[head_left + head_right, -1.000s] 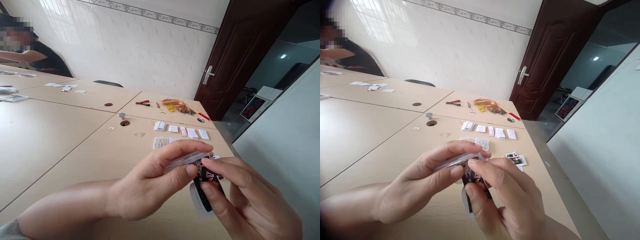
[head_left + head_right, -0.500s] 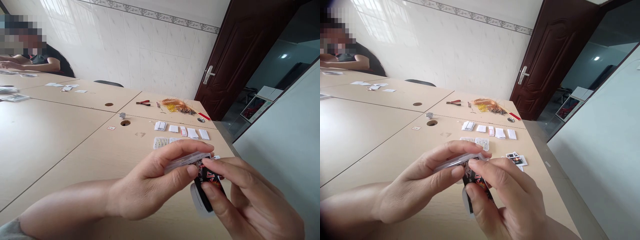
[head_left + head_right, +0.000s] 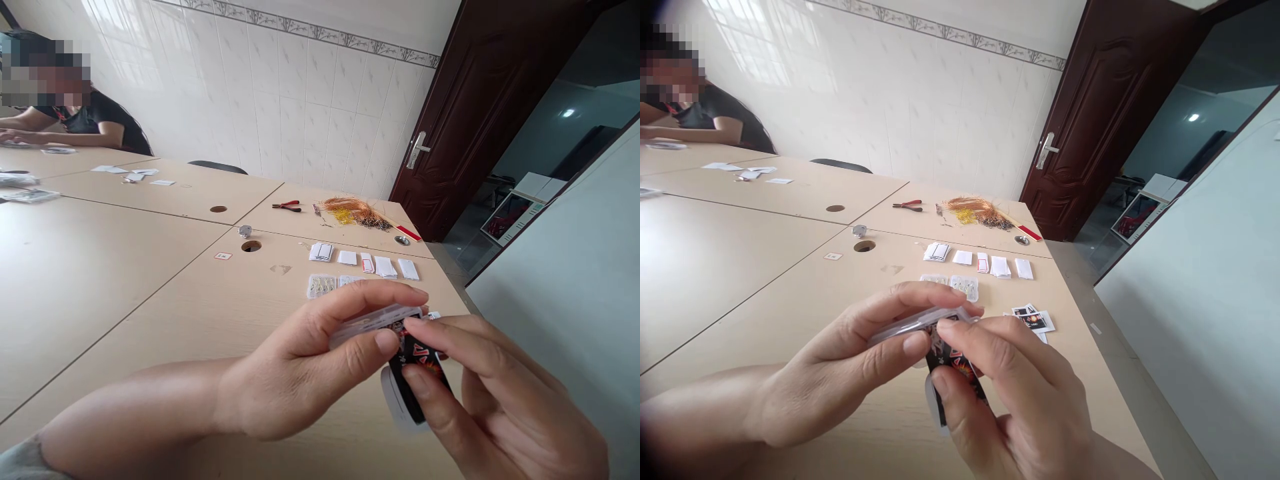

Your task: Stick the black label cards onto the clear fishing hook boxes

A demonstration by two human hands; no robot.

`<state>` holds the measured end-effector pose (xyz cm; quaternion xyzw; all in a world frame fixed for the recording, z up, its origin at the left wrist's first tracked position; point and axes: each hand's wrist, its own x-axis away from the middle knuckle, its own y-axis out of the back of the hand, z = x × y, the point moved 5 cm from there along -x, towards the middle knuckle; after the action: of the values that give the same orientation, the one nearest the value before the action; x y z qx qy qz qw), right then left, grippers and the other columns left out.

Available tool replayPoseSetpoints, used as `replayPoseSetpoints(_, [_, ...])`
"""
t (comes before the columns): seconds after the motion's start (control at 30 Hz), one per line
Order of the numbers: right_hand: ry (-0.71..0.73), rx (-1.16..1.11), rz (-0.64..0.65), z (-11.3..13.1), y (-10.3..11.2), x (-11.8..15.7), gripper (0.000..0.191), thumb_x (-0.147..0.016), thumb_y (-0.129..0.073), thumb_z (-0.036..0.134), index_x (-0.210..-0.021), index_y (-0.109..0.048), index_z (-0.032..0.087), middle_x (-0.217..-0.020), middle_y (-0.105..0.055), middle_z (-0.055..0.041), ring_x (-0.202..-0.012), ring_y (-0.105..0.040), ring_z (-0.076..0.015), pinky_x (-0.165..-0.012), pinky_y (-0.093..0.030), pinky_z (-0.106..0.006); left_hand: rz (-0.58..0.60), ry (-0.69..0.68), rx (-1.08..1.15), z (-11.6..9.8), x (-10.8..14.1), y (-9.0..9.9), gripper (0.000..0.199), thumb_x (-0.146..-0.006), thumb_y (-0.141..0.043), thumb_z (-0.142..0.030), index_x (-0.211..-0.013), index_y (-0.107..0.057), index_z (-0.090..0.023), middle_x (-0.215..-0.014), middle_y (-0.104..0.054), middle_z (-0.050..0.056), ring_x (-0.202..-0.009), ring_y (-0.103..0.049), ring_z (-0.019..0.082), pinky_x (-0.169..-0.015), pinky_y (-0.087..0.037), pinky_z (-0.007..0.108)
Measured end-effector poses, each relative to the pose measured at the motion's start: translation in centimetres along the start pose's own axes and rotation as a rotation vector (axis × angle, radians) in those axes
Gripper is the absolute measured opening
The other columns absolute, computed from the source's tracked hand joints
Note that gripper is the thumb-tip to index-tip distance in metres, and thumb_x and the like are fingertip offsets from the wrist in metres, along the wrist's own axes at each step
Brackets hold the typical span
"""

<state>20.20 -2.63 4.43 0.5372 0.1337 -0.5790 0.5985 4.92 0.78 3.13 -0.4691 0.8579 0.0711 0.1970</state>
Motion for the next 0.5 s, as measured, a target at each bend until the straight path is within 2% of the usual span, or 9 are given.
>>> replayPoseSetpoints(0.2, [0.010,0.031,0.037,0.11,0.23,-0.04,0.036,-0.087,-0.065,0.008,-0.119,-0.065,0.024,-0.090,-0.077,-0.0009,-0.079,-0.077,-0.0139,-0.071,-0.066,-0.020,-0.002,-0.016,-0.014,-0.02,0.03,-0.07,0.023,-0.101,-0.062,-0.025,-0.120,-0.073,-0.029,-0.121,-0.073,0.003,-0.114,-0.068,0.017,-0.100,-0.056,0.025])
replayPoseSetpoints(0.33, [0.017,0.034,0.029,0.19,0.36,0.19,0.034,-0.087,-0.064,0.009,-0.117,-0.065,0.025,-0.089,-0.077,-0.0006,-0.074,-0.076,-0.0140,-0.066,-0.066,-0.020,-0.013,-0.019,-0.028,-0.07,-0.12,-0.02,0.023,-0.101,-0.061,-0.025,-0.120,-0.073,-0.027,-0.121,-0.073,0.005,-0.114,-0.068,0.018,-0.100,-0.057,0.027])
replayPoseSetpoints(0.5, [-0.017,0.035,0.020,0.06,0.26,0.11,0.031,-0.086,-0.066,0.009,-0.113,-0.065,0.024,-0.089,-0.077,0.0004,-0.076,-0.077,-0.0120,-0.069,-0.064,-0.016,-0.008,-0.018,0.015,-0.07,-0.07,-0.06,0.023,-0.100,-0.062,-0.023,-0.120,-0.073,-0.028,-0.121,-0.074,0.004,-0.113,-0.070,0.019,-0.099,-0.059,0.028])
